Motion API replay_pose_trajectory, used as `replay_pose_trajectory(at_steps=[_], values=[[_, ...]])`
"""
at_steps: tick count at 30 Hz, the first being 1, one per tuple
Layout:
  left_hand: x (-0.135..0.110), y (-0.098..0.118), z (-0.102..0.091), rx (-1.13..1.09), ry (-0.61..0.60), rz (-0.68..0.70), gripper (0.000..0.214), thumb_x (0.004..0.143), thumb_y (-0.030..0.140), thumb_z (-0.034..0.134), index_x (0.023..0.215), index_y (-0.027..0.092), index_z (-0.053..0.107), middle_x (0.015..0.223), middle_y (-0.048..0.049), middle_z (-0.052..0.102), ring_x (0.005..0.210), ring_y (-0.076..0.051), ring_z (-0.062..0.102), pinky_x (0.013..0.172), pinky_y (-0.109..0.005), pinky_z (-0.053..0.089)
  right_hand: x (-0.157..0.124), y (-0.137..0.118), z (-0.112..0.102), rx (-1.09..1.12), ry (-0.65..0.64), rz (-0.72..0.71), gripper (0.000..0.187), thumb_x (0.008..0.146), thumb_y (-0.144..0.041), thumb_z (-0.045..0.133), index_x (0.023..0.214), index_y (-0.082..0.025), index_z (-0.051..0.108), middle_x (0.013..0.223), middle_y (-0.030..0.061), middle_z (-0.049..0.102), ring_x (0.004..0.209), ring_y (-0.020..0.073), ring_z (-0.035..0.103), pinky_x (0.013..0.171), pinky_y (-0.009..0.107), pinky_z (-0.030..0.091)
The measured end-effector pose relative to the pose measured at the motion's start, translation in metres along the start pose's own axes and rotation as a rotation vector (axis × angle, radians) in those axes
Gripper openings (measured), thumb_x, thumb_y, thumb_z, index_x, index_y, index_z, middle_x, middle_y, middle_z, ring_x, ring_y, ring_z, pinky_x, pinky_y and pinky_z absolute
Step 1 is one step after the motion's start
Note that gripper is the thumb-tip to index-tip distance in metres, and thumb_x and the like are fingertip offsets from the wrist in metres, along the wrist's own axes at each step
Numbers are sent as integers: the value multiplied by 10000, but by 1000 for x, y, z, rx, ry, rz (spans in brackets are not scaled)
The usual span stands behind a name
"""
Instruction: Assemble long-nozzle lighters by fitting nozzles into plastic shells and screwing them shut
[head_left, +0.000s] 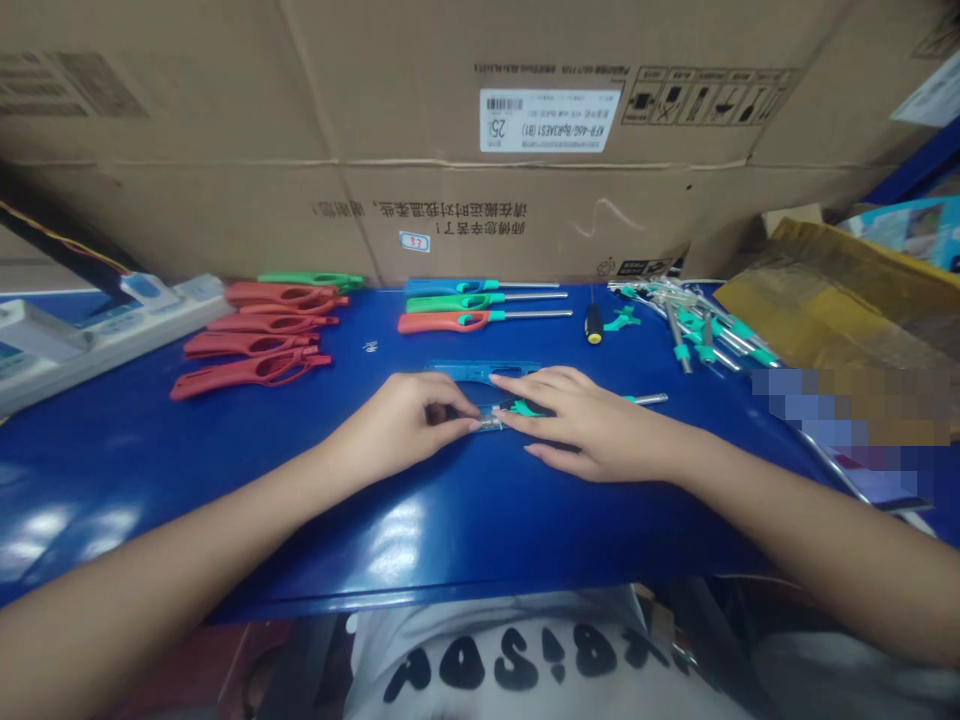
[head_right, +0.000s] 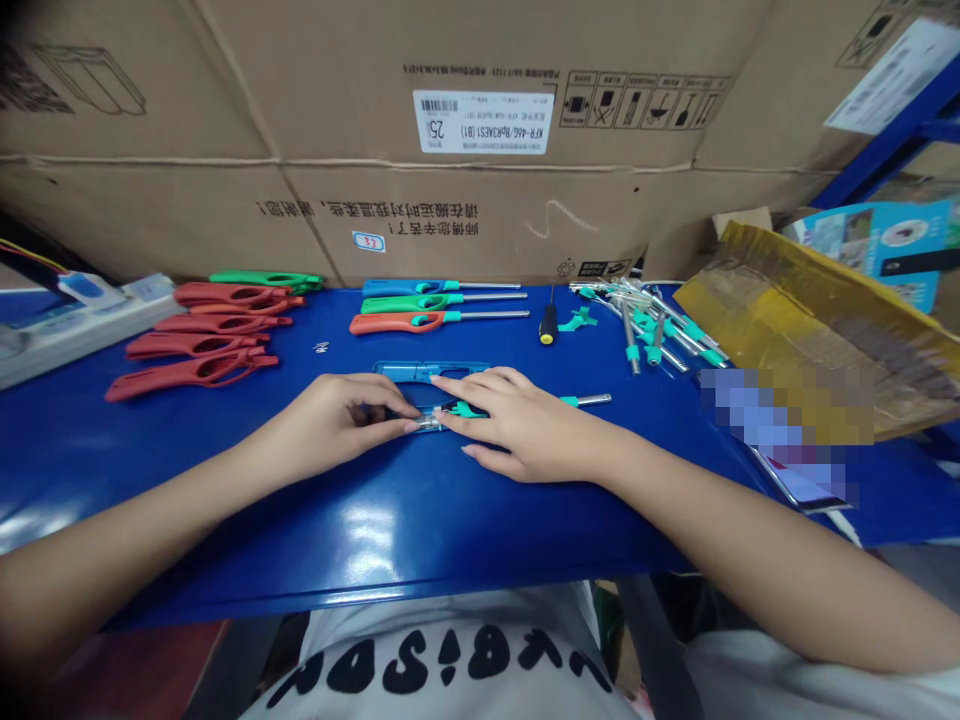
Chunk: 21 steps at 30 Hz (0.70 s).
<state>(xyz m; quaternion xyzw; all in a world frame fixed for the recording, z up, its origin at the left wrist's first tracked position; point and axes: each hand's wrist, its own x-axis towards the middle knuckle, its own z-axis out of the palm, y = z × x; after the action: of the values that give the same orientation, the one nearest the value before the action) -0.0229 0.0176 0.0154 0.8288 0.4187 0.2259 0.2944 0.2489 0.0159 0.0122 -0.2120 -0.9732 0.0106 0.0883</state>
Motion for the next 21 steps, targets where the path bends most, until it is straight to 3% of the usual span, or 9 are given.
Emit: replay_pose_trajectory(at_steps=[6, 9, 15, 18, 21], values=[[-1, 3, 2, 9, 17, -12, 118, 868, 275, 719, 919, 209, 803, 879, -19, 740, 714, -134, 647, 674, -248, 486, -1, 1, -2, 9, 13, 13, 473, 996, -300, 528, 1455, -185, 529, 1623, 162, 345, 1399, 312, 437, 1142, 554, 351], [-1, 5, 1, 33, 13, 7, 122, 878, 252, 704, 936, 206, 801, 882, -22, 735, 715, -132, 644, 682, -248, 487, -2, 4, -4, 26, 60, 11, 408, 999, -298, 519, 1384, -195, 604, 1603, 160, 383, 1394, 309, 449, 1134, 552, 358], [-1, 6, 1, 48, 17, 29, 123, 880, 232, 699, 946, 207, 800, 862, -23, 728, 705, -130, 641, 676, -247, 490, -6, 5, -9, 6, -26, -17, 445, 992, -335, 542, 1411, -189, 581, 1638, 178, 302, 1405, 340, 442, 1146, 582, 324], [-1, 7, 0, 58, 12, 40, 132, 883, 237, 689, 953, 206, 797, 876, -28, 731, 701, -132, 643, 671, -250, 495, -6, 8, -13, 50, 69, 10, 394, 987, -271, 541, 1369, -199, 611, 1561, 151, 452, 1359, 293, 491, 1125, 520, 363], [-2, 6, -1, 67, 0, 38, 149, 888, 262, 678, 963, 203, 791, 899, -34, 736, 700, -134, 644, 658, -249, 500, -7, 13, -15, 99, 179, 92, 268, 975, -237, 542, 1188, -217, 703, 1293, 108, 666, 1184, 247, 588, 1022, 442, 434]])
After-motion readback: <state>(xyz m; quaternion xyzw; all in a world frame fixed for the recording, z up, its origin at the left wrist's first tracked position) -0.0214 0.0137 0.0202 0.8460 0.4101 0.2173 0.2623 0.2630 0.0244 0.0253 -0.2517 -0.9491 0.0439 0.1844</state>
